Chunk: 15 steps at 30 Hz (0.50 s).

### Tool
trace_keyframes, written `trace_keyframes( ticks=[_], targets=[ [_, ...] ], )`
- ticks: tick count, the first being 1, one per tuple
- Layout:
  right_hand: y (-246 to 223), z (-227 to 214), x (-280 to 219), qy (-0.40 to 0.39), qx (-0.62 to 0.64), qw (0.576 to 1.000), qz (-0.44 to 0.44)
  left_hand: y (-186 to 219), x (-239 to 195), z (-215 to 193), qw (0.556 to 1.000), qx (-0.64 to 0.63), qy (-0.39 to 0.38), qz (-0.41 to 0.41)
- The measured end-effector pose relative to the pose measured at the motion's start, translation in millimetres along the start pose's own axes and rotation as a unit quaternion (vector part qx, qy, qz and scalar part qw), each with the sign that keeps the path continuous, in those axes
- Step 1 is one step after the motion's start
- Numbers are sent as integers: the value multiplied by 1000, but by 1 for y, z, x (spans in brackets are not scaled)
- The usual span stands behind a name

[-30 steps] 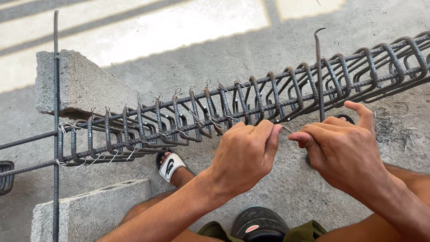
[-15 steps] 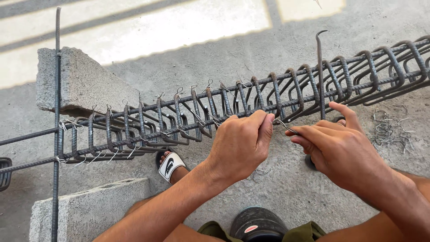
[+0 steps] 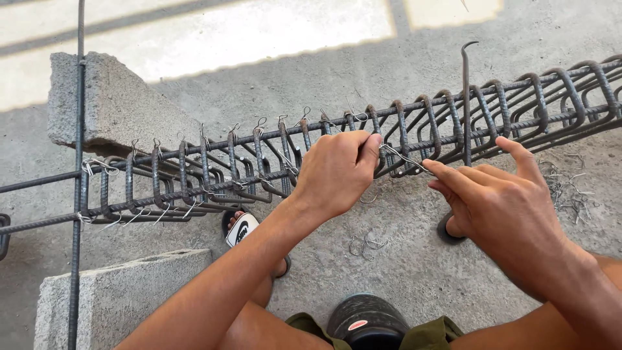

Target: The person ties a rebar cage using wire ties and a rebar tying tool. They wrap the wire around the intersections of the rebar and twist it to secure the structure.

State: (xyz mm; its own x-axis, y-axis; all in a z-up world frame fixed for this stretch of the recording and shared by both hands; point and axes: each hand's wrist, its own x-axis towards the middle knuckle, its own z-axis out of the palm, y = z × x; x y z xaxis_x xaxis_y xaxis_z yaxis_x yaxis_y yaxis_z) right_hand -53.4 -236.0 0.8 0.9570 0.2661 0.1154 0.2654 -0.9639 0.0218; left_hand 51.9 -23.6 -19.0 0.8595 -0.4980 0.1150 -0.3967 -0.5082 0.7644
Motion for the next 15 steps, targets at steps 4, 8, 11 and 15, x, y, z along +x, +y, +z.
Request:
trace_keyframes(
  ticks=[4, 8, 11, 15],
  targets=[
    [10, 36, -4, -39, 43, 998, 40, -15, 10, 9, 998, 49, -22, -17],
    [-2, 52, 0, -269, 123, 942, 159, -33, 18, -3, 993, 82, -38, -83],
    [2, 73, 6, -339, 180, 897, 218, -54, 24, 4, 988, 63, -26, -140],
    [-1, 84, 19, -363, 264, 870, 203, -72, 29, 14, 990, 110, -6, -92]
  ],
)
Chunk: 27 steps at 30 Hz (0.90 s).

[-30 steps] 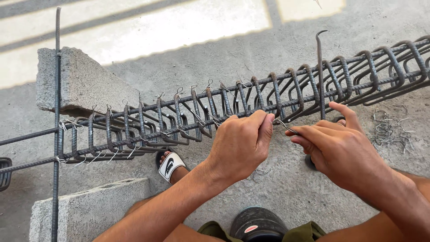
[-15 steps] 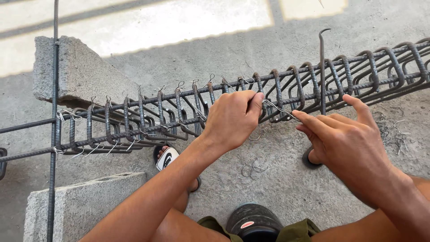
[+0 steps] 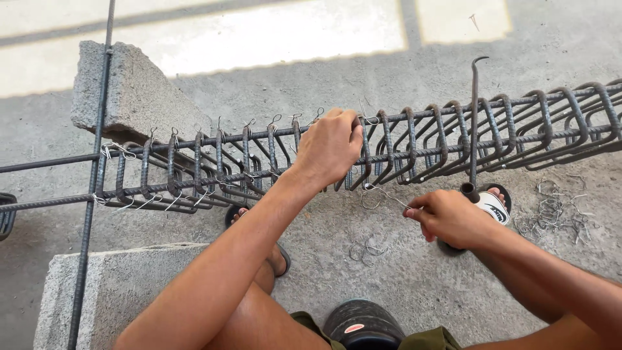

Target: The person ties a rebar cage using wire ties and a rebar tying tool. They wrap the wire around the intersections of the rebar and twist it to secure the structure.

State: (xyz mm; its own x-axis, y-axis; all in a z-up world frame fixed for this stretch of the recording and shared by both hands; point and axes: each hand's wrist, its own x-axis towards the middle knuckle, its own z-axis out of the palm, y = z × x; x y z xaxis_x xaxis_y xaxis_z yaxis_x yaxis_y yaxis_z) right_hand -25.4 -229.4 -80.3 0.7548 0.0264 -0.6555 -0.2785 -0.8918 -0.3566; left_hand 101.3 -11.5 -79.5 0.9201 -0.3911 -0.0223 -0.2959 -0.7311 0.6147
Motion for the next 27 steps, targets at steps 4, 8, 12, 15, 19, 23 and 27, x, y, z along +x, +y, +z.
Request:
trace_keyframes(
  ticks=[4, 8, 12, 15, 19, 23, 27],
  targets=[
    [-10, 4, 9, -5, 86, 996, 10, -1, 4, 3, 999, 10, 15, 37],
    [23, 27, 29, -59, 87, 994, 31, -4, 10, 11, 999, 22, 2, 39],
    [33, 40, 38, -59, 292, 954, 40, -12, 15, 24, 997, 62, -17, 33],
    [22, 36, 50, -39, 380, 924, 30, -8, 22, 14, 996, 77, -25, 37],
    [24, 51, 51, -22, 487, 873, 12, -9, 22, 28, 990, 120, -50, 48],
    [29, 54, 66, -7, 516, 856, -11, -13, 27, 39, 985, 140, -85, 44],
    [35, 57, 84, -16, 541, 840, -36, 7, 25, 33, 972, 212, -99, 27]
  ],
)
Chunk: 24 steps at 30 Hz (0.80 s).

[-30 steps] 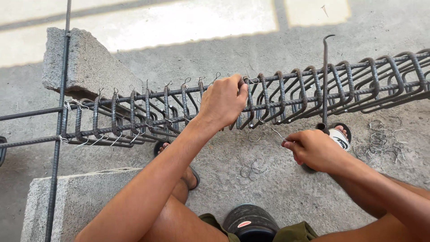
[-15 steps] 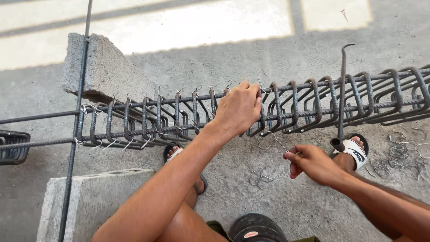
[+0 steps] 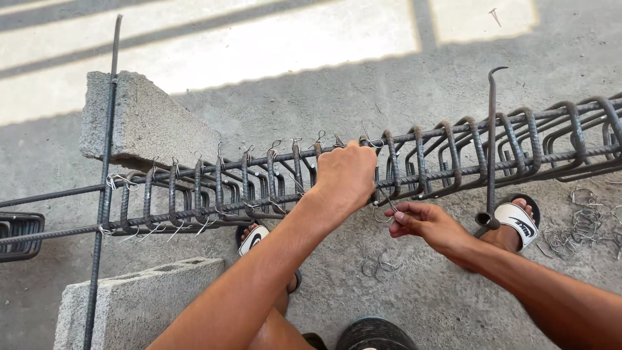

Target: The person ties a rebar cage using wire ties and a rebar tying tool. They wrap the wire around the intersections of the rebar and twist it to secure the structure.

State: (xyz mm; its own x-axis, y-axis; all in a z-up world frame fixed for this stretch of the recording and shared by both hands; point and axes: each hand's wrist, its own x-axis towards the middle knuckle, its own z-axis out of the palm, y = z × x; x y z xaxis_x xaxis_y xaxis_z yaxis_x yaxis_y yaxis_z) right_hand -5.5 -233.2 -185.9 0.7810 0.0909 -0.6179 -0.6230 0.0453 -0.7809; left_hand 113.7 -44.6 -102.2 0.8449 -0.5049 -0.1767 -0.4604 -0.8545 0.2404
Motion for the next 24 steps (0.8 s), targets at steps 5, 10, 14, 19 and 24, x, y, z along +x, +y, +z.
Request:
trace_keyframes(
  ticks=[5, 10, 14, 19, 24],
  targets=[
    [-12, 9, 1, -22, -8, 1000, 3, 3, -1, 5, 999, 33, -32, 5],
    [-9, 7, 6, -62, -27, 997, -48, 0, 0, 10, 992, 40, -119, 5],
    [-11, 6, 7, -72, -31, 995, -63, 2, 3, 9, 994, 42, -102, -5],
    [-9, -2, 14, -69, -124, 989, -35, 3, -1, -1, 993, 61, -94, -28],
    [-7, -3, 19, -49, -154, 987, -24, -5, 4, 10, 994, 67, -81, -33]
  ],
)
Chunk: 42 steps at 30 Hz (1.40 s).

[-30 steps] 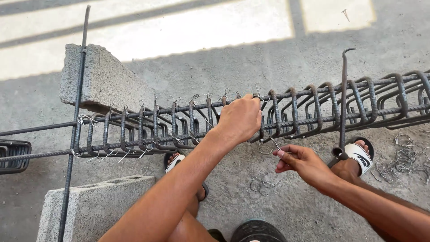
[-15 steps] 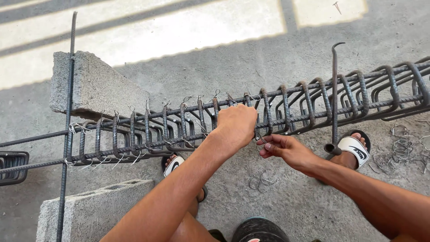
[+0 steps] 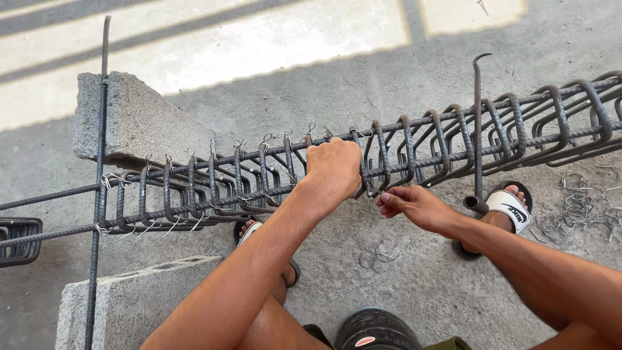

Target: The person ties a rebar cage using wire ties and a rebar tying tool. They wrap the wire around the intersections of the rebar and twist it to secure the structure.

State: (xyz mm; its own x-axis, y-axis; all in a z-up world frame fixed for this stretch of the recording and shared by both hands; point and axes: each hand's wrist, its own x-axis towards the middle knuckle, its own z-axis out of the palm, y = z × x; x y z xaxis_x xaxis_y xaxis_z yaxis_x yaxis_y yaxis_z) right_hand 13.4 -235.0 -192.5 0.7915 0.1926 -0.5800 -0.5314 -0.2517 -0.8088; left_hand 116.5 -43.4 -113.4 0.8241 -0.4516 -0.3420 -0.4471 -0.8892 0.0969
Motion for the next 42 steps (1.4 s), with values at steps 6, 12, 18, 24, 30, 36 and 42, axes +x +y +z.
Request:
trace_keyframes(
  ticks=[6, 12, 18, 24, 30, 36, 42],
  targets=[
    [-4, 6, 2, 2, 5, 1000, 18, -7, -3, 0, 1000, -12, 16, -17],
    [4, 9, 7, -6, 29, 998, 49, -3, -24, -20, 996, -74, 32, -25],
    [-9, 8, 4, -5, 7, 999, 53, -5, -25, -28, 994, -96, 38, -34],
    [-16, 7, -5, 19, -16, 999, 44, -6, -26, -23, 992, -108, 52, -25],
    [-36, 13, -23, 51, -66, 996, 44, -9, -23, -2, 989, -87, 118, 16],
    [-43, 12, -26, 82, -91, 991, 54, -2, -23, 14, 979, 35, 194, 53],
    [-60, 14, -32, 94, -116, 988, 46, 15, -27, 19, 965, 105, 237, 43]
  ],
)
